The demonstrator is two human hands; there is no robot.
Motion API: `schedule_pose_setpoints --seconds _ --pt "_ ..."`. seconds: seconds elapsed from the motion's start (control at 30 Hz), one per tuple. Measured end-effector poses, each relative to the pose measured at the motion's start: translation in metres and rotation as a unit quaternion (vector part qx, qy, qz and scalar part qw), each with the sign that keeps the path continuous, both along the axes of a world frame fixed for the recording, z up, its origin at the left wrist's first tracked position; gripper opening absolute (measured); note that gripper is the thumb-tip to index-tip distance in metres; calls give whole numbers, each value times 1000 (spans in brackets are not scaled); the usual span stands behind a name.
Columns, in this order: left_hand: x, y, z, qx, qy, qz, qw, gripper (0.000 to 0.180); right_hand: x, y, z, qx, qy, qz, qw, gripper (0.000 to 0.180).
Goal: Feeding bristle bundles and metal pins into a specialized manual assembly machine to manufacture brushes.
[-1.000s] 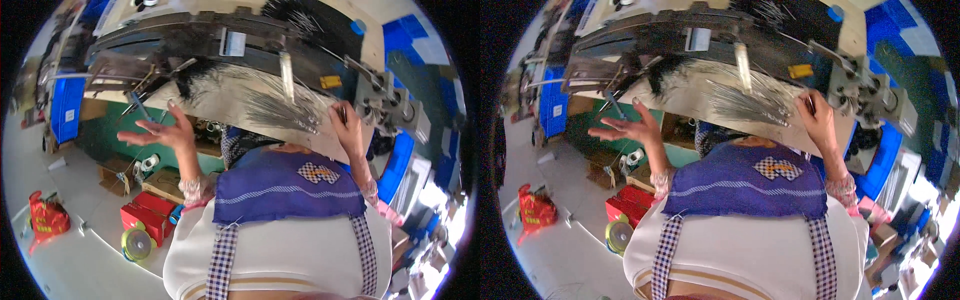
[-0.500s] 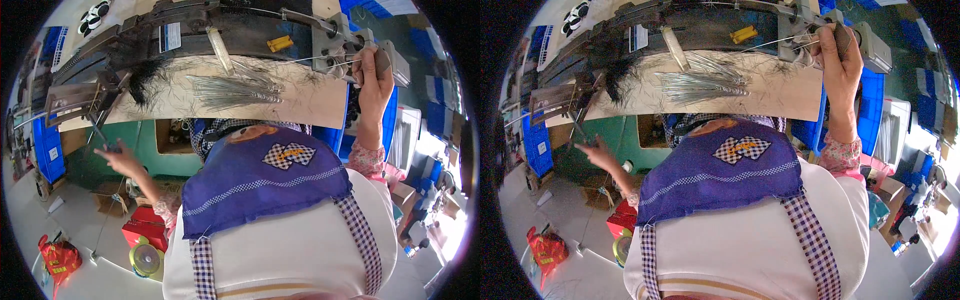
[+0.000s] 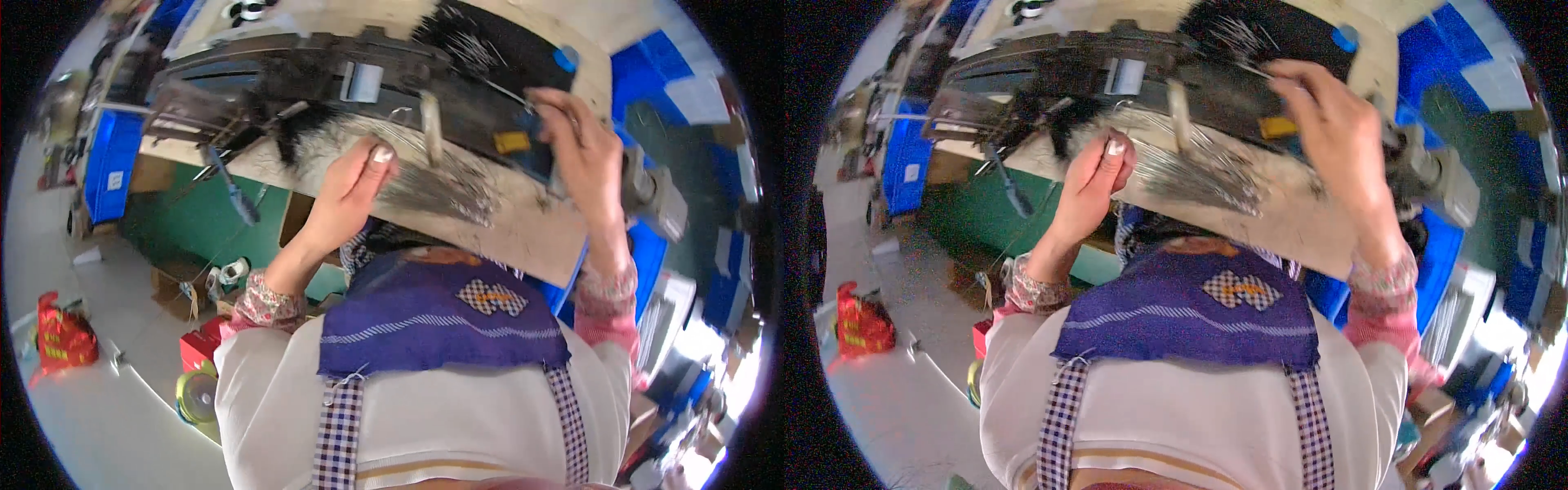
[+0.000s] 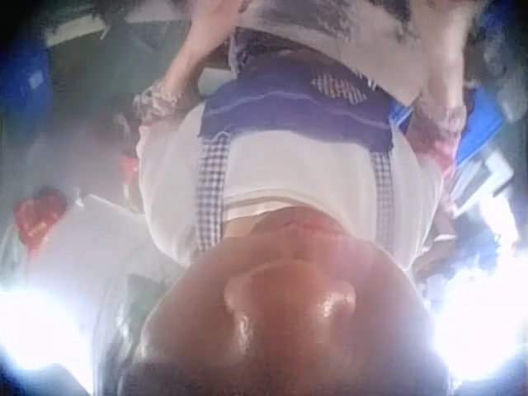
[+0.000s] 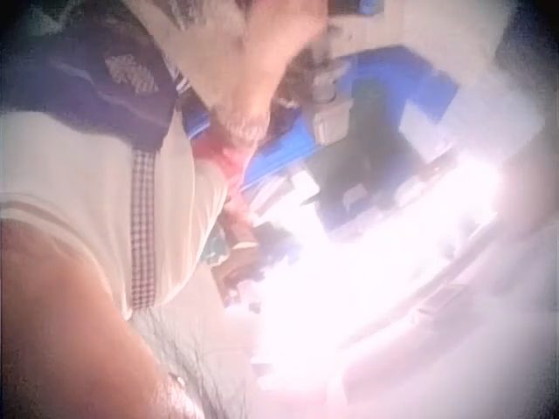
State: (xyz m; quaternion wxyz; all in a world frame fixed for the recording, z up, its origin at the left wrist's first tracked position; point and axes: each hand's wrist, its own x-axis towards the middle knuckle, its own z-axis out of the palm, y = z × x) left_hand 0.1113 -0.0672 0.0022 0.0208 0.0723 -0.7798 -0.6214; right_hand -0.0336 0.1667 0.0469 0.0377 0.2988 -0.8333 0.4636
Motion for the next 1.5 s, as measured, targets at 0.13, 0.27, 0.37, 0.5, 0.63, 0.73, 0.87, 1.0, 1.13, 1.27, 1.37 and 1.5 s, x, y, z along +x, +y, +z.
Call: schedule_pose_setpoints --seconds 0.13,0.27,0.37,0.5,0.63,0.73,0.87,1.0,1.13,1.27,1.37,1.5 --pt "-20 10 -55 -44 153 14 987 20 -32 4 2 109 160 52 980 15" --pt "-48 71 -23 318 -61 50 945 14 -43 -9 -21 166 234 122 950 23" --pt "-50 68 36 514 -26 -15 857 19 -45 -15 -21 227 271 120 928 26" --pt "-44 2 44 726 -66 -18 684 15 -37 -25 -24 255 303 88 914 18" --pt "-22 -42 20 811 58 22 582 19 -22 -15 -24 207 263 117 935 15" --pt "2 -40 -11 435 195 19 879 21 -40 -19 -12 191 251 52 948 14" --pt "-53 16 22 -174 122 -182 960 19 -127 -49 -18 343 196 49 918 13" --pt "-135 49 -5 -96 70 -192 974 20 -122 -28 -9 164 200 181 949 17" --pt "-161 44 -4 -159 72 -225 959 21 -82 0 -5 220 87 203 950 23" --pt "-148 23 19 -538 244 -151 792 11 -78 -24 -25 135 194 213 948 18" --pt "-136 -7 46 -636 321 -125 691 15 -74 -43 -34 88 263 191 942 18" --pt "-116 -23 47 -586 458 67 665 16 -71 -60 -27 -7 197 180 964 17"
